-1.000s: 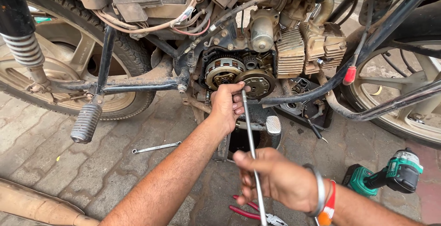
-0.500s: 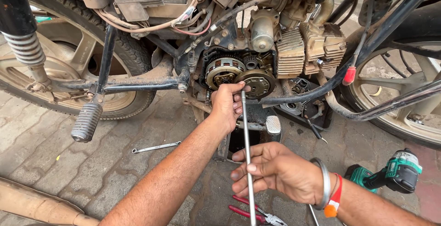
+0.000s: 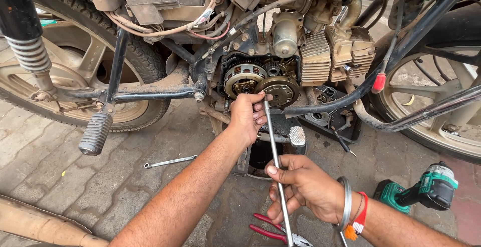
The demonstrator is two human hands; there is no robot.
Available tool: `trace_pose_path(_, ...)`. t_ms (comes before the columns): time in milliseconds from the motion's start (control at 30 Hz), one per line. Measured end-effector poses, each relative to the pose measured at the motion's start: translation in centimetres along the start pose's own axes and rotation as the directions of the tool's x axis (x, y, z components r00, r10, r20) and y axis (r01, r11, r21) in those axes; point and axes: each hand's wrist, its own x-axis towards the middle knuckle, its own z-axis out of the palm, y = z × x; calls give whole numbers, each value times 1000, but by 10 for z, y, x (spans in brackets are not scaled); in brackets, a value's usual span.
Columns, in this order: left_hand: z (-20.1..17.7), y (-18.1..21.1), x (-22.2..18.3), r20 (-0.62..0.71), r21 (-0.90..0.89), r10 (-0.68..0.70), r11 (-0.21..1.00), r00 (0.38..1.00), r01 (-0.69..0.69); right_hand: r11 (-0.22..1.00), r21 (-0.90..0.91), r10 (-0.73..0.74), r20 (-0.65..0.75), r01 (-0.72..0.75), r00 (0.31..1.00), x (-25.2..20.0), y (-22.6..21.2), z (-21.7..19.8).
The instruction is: The recorder removes the engine cover and disassembles the clutch assembly of a motorcycle.
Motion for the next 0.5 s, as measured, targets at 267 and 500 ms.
trace_pose_path(267,4,-2,-12,30,13,-31,999,999,31,993,-113,17,-148,-34,989,-6,13,0)
trace_pose_path(500,14,-10,-15,-5,124,47,991,999,-46,990,-142,-6,-165,-17,986,-9,28,2)
